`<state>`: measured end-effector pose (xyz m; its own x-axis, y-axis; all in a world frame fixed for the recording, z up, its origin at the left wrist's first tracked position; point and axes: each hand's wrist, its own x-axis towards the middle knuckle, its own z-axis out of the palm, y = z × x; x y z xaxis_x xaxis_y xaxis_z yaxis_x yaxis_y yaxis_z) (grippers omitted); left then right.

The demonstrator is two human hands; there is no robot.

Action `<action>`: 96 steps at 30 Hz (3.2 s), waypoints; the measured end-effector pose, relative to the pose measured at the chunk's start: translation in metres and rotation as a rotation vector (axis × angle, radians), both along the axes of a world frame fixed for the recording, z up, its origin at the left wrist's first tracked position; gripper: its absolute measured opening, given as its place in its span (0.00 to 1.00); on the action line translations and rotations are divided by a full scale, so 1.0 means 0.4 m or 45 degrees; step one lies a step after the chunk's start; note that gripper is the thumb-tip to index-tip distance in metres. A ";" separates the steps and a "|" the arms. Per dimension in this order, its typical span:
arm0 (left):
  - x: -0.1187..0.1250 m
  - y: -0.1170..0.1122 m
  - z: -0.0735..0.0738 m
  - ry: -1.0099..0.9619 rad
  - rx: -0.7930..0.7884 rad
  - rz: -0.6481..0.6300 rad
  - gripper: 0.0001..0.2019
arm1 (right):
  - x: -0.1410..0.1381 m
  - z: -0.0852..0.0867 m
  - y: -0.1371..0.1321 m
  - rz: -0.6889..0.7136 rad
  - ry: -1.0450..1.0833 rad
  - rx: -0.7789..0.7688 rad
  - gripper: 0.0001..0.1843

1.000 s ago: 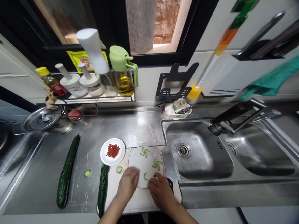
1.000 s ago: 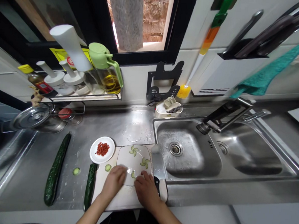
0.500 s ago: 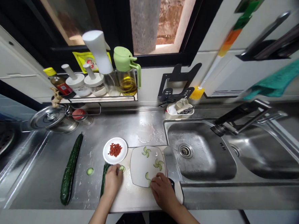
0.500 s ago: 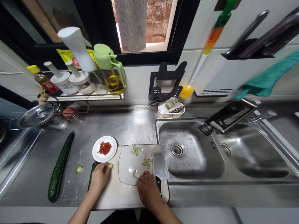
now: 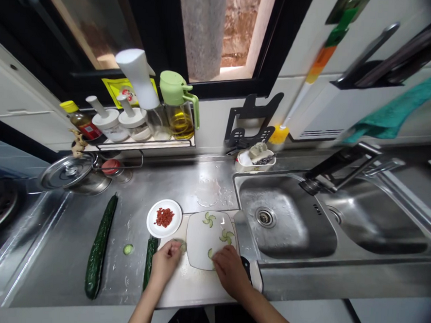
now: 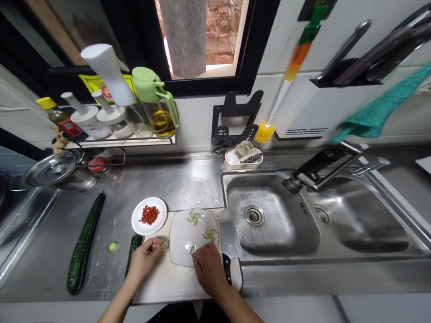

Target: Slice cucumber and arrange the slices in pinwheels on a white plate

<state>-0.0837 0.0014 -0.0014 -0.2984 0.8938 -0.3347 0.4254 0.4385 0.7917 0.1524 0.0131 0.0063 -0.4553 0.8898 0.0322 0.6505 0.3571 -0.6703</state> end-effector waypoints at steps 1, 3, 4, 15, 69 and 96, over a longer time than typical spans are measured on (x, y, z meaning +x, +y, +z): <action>0.015 0.002 0.007 -0.091 0.001 0.003 0.15 | -0.007 -0.002 0.005 -0.029 0.056 -0.028 0.09; 0.050 0.008 0.023 -0.282 -0.011 0.007 0.17 | -0.022 -0.003 0.017 -0.116 0.175 -0.122 0.09; 0.067 0.012 0.031 -0.381 -0.021 0.015 0.17 | -0.030 -0.001 0.023 -0.167 0.228 -0.193 0.10; 0.165 0.021 0.060 -1.287 -0.445 0.338 0.21 | -0.051 0.049 0.072 -0.303 0.480 -0.649 0.06; 0.231 -0.005 0.008 0.165 -0.074 -0.356 0.08 | -0.027 0.006 0.093 0.187 -0.631 -0.163 0.10; 0.036 -0.023 -0.013 0.420 0.166 -0.092 0.13 | 0.066 0.022 0.033 0.068 -0.476 -0.118 0.09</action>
